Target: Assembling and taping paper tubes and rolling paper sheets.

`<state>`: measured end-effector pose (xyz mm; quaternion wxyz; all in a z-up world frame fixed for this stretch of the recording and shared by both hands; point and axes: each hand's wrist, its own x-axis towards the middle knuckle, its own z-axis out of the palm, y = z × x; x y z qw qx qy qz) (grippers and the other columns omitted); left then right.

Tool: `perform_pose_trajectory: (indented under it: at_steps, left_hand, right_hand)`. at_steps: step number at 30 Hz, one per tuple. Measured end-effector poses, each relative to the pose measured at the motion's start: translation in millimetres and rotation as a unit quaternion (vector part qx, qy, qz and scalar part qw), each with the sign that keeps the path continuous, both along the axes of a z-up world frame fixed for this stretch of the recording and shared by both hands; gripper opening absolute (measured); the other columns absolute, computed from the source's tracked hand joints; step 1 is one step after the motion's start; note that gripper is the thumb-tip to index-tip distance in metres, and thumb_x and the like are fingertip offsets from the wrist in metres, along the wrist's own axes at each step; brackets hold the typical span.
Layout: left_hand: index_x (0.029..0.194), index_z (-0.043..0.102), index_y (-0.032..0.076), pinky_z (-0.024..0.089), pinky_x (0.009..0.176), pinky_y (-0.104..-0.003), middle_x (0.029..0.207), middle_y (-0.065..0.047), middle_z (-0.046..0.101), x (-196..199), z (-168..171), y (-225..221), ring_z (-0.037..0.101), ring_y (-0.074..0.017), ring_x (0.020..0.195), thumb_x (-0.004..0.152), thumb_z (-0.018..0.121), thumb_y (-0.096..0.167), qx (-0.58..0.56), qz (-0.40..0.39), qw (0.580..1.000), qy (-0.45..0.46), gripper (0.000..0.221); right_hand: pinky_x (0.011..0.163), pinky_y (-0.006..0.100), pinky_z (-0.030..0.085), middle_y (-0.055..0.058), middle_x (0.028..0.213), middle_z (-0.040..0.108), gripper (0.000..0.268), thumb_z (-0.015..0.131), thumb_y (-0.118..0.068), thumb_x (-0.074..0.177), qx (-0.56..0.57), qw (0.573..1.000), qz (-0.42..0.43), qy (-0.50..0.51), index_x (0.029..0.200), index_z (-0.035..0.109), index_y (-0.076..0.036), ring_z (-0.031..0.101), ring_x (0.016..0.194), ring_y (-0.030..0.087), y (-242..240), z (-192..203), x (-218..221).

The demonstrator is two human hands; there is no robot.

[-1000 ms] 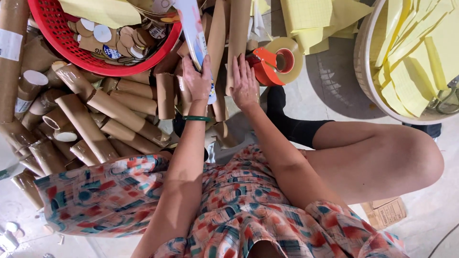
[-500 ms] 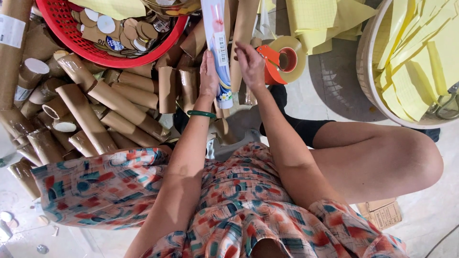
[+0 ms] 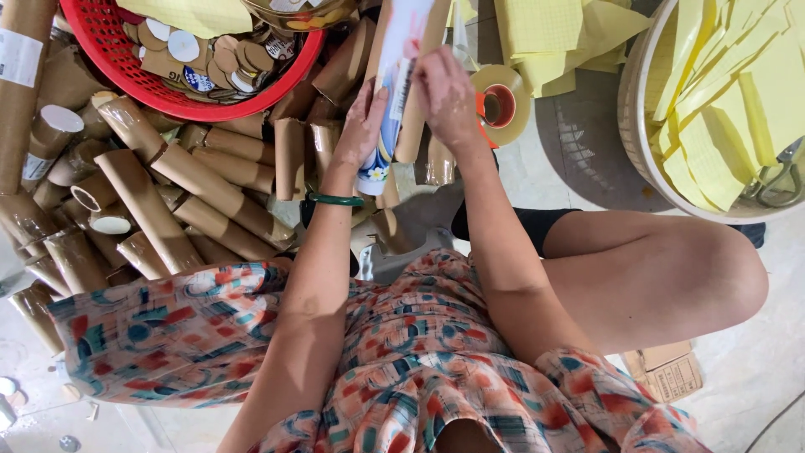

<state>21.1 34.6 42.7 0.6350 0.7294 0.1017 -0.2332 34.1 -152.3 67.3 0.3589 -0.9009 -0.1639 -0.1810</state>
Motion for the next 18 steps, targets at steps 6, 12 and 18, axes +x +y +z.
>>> perform_pose_trajectory:
  at_steps: [6,12,18]
  left_hand:
    - [0.152,0.044,-0.004,0.049,0.099,-0.036,0.133,-0.025,0.065,-8.7,-38.4,1.3,0.062,-0.0304,0.12,0.109,0.071,0.038,0.102,-0.106,0.957,-0.251,0.066]
    - [0.144,0.05,0.001,0.058,0.085,-0.033,0.117,-0.013,0.071,-18.5,-69.2,-14.3,0.069,-0.0216,0.099,0.092,0.074,0.03,-0.219,0.032,0.973,0.071,0.064]
    - [0.139,0.057,-0.001,0.058,0.091,-0.029,0.118,-0.01,0.074,-24.5,-56.3,-21.7,0.071,-0.0147,0.105,0.092,0.078,0.03,-0.106,0.033,0.994,0.008,0.06]
  right_hand:
    - [0.086,0.042,0.051,0.012,0.105,0.058,0.013,0.069,-0.004,0.104,0.027,0.992,-0.122,-0.019,0.105,0.056,-0.005,0.063,0.098,0.029,-23.1,-14.6,9.2]
    - [0.096,0.033,0.058,0.008,0.127,0.067,0.044,0.074,-0.016,0.091,0.652,0.647,-0.019,0.394,0.131,0.055,-0.013,0.068,0.111,0.017,-4.1,-36.4,0.8]
    - [0.093,0.032,0.056,0.012,0.117,0.072,0.048,0.075,-0.023,0.101,0.453,0.804,-0.066,0.38,0.135,0.062,0.007,0.065,0.105,0.018,12.7,-82.8,-8.3]
